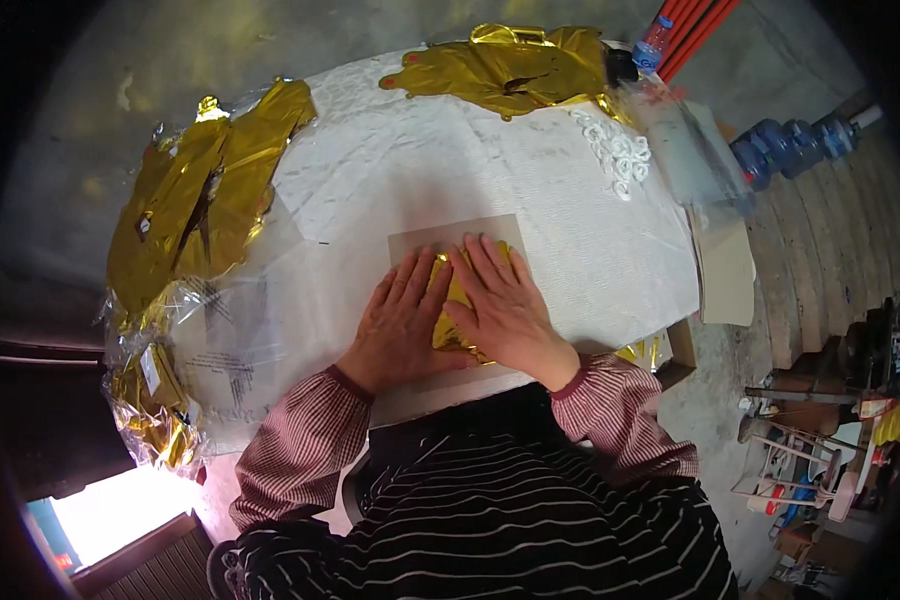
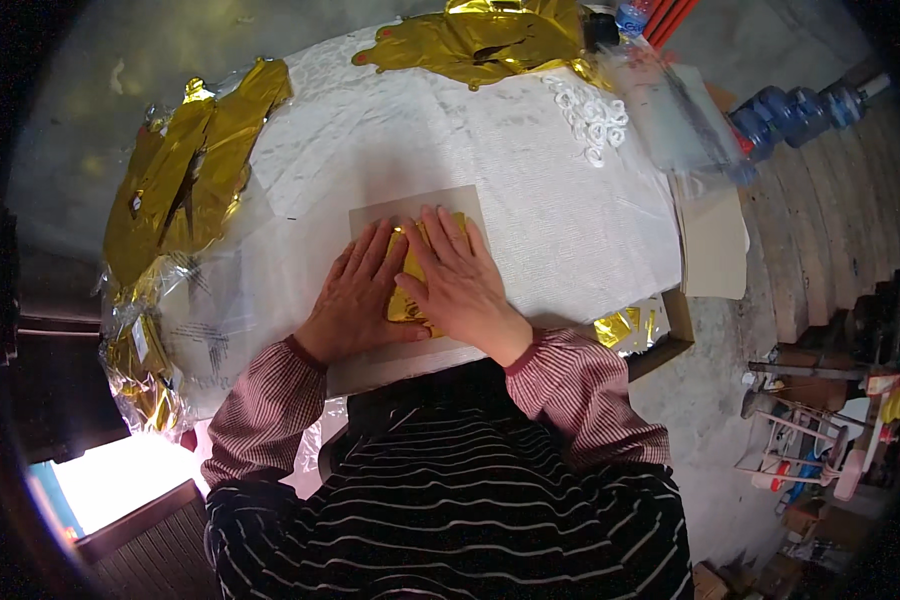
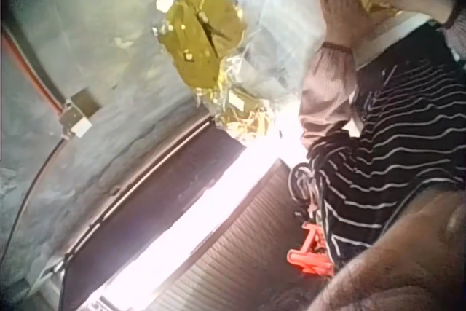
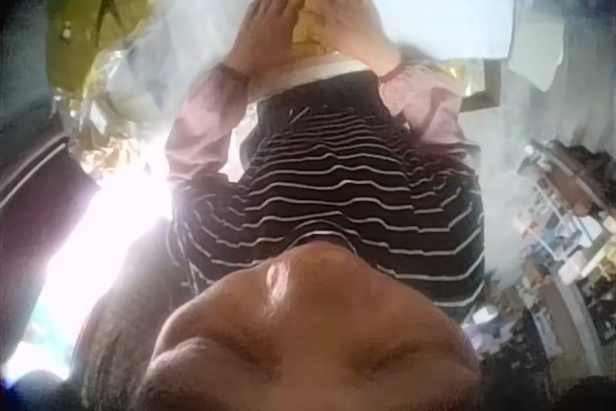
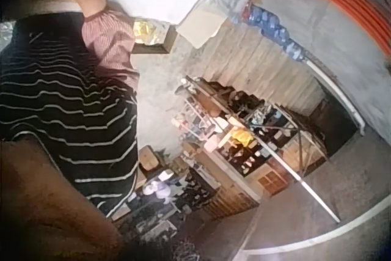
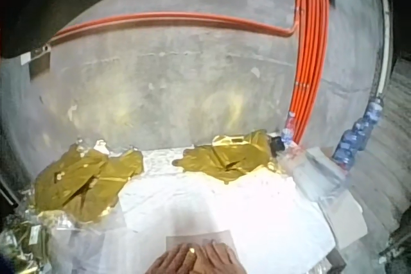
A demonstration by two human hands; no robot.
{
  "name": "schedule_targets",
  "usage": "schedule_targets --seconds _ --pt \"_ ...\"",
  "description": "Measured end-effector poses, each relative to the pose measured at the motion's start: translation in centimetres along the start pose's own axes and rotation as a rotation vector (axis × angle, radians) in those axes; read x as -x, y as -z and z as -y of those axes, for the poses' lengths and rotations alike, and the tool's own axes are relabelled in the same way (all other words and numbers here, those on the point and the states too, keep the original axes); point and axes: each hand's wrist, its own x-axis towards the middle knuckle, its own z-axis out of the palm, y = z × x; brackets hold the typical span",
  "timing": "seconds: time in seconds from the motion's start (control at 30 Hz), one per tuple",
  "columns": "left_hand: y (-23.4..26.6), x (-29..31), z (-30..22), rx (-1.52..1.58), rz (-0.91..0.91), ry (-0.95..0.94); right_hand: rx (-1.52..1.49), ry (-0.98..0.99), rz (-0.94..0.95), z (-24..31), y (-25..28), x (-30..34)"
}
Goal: The person places a gold balloon onto a cardboard backing, slides them into a plastic sleeve, and then unfolds a large letter-shaped balloon to place it into another plastic sleeve.
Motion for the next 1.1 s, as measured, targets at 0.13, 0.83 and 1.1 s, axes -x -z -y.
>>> schedule_targets --seconds 0.13,0.83,1.1 --pt "-0.2 0.2 0.2 0.002 0.008 -0.003 0.002 -0.037 0.038 -0.6 0.5 0.5" --pt "0.3 9.2 -3.7 0.140 -0.295 0.088 0.051 -0.065 0.038 -0.8 0.2 0.7" --pt "0.7 7.8 -4.1 0.566 -0.281 0.345 0.028 -0.090 0.059 -0.7 0.0 0.7"
